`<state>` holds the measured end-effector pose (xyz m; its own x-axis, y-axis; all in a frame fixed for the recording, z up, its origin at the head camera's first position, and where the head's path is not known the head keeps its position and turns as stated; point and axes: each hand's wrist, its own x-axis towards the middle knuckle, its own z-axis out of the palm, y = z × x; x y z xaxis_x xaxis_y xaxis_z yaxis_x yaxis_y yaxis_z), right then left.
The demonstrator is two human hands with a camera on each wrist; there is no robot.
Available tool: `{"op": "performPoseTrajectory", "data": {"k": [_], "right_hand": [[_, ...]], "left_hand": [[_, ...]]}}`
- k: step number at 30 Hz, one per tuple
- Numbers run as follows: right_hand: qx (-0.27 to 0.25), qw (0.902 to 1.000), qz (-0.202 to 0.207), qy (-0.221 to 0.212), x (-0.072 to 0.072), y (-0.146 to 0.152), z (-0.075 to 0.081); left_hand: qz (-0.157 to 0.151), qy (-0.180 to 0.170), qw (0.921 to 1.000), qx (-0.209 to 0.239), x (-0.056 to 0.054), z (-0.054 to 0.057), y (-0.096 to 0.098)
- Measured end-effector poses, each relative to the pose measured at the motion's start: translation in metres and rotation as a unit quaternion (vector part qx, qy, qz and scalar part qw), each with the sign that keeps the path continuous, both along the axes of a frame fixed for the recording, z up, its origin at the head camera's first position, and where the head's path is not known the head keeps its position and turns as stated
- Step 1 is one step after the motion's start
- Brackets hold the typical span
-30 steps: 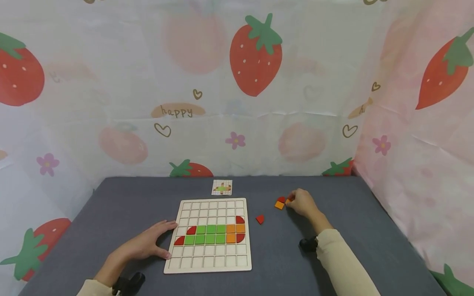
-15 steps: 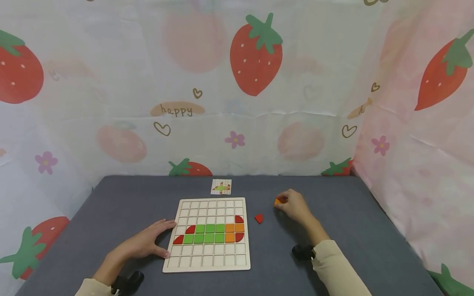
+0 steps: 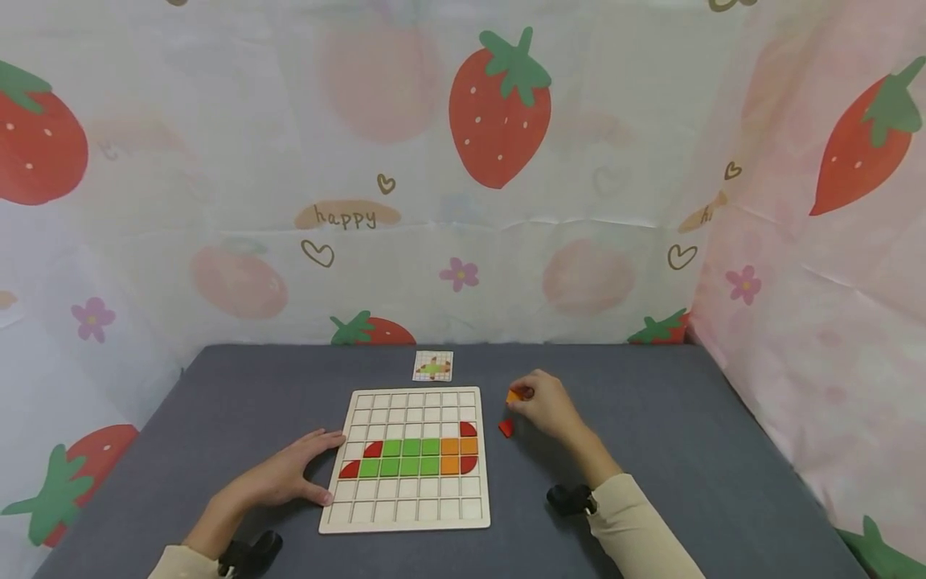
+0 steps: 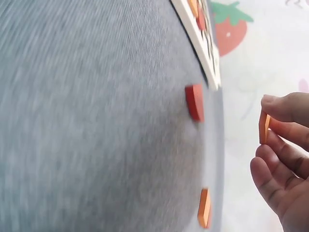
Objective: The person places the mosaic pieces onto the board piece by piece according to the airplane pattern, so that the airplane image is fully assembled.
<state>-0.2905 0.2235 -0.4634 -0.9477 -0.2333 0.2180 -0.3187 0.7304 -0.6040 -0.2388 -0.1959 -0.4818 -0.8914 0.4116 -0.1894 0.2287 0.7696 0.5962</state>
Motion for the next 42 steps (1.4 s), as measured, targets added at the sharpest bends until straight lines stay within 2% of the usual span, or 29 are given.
{"op": "performPoseTrajectory", "data": {"k": [19, 25, 42], "right_hand": [[0.000, 0.9995, 0.030, -0.010, -0.002, -0.029, 0.003], [0.001, 0.9993, 0.034, -0.016, -0.004, -0.042, 0.006], [-0.002, 0.9948, 0.094, -0.040, -0.008, -0.080, 0.004]], "left_hand": [[-0.015, 0.004, 0.9999, 0.006, -0.001, 0.000, 0.000], [-0.004, 0.002, 1.0000, 0.004, -0.001, 0.000, -0.001], [-0.003, -0.001, 1.0000, 0.006, -0.002, -0.002, -0.002]]}}
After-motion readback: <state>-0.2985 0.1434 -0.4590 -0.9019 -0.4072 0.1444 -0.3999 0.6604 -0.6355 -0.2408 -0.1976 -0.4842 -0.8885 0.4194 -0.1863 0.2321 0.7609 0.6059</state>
